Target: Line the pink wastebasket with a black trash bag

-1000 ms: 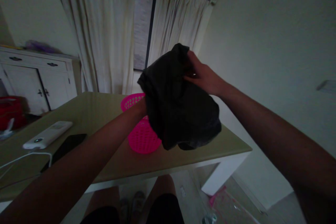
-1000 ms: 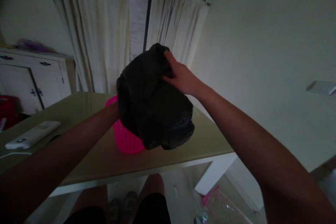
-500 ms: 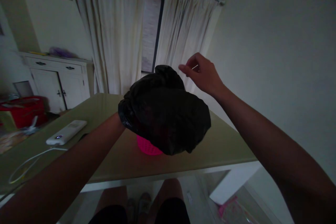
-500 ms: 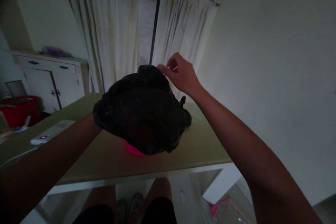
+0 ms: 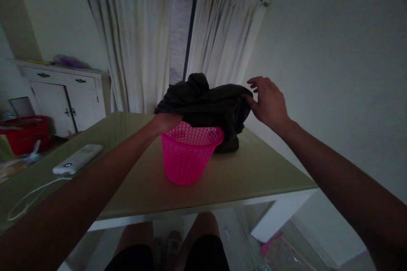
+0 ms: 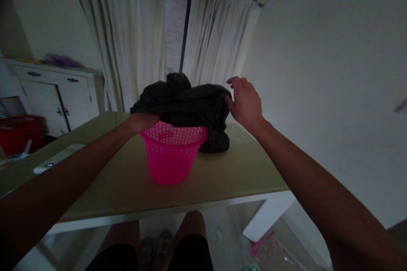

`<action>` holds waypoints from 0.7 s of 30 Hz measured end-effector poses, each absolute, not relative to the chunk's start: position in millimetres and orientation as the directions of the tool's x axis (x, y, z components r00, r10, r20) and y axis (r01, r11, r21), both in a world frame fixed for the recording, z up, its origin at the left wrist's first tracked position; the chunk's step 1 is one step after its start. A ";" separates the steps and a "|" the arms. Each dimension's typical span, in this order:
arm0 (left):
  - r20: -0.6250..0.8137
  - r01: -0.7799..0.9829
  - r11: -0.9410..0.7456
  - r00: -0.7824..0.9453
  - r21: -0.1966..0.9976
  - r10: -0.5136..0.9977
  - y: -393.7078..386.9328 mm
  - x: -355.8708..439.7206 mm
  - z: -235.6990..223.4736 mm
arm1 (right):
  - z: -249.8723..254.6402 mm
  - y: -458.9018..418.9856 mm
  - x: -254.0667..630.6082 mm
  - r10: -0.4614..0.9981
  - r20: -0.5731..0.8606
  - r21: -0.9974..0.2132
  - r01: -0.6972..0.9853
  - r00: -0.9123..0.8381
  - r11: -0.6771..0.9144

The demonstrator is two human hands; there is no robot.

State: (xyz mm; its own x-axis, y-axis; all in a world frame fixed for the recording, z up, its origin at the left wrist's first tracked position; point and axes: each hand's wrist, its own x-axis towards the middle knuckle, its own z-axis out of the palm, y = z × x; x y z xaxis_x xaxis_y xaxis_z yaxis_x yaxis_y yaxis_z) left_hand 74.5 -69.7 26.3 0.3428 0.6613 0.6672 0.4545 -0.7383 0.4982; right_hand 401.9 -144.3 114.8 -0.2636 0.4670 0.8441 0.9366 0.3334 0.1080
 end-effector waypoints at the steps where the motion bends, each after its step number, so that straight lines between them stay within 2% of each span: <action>1: 0.675 0.487 -0.743 0.352 0.460 0.649 -71.6 73.3 26.5 | 122.2 -138.1 406.2 0.464 0.864 0.048 0.948 -0.198 0.315; 5: 0.660 0.611 -0.761 0.483 0.216 0.575 -83.3 57.0 23.2 | 133.5 -123.7 404.2 0.442 0.897 -0.185 0.904 -0.004 0.385; 9: 0.525 0.601 -0.798 0.665 0.046 0.531 -87.6 34.4 22.7 | 126.3 -105.4 399.0 0.425 0.893 -0.387 0.729 0.145 0.565; 11: 0.481 0.602 -0.798 0.696 0.014 0.533 -85.9 25.5 24.2 | 120.4 -92.2 400.2 0.480 0.840 -0.535 0.534 0.254 0.654; 13: 0.479 0.619 -0.782 0.665 0.076 0.573 -82.9 18.8 24.1 | 113.4 -80.3 401.9 0.579 0.759 -0.651 0.313 0.299 0.692; 15: 0.485 0.635 -0.759 0.623 0.145 0.614 -79.1 14.3 20.8 | 104.7 -73.9 402.0 0.660 0.702 -0.707 0.160 0.267 0.688; 17: 0.512 0.669 -0.733 0.590 0.123 0.625 -74.5 12.4 14.6 | 93.8 -74.8 398.8 0.704 0.685 -0.726 0.094 0.189 0.681; 19: 0.561 0.698 -0.714 0.570 0.056 0.601 -69.2 13.1 7.5 | 80.6 -81.2 392.5 0.712 0.700 -0.712 0.129 0.054 0.690; 21: 0.609 0.680 -0.731 0.555 0.061 0.567 -64.0 15.9 1.9 | 65.4 -88.6 385.4 0.684 0.717 -0.635 0.278 -0.134 0.721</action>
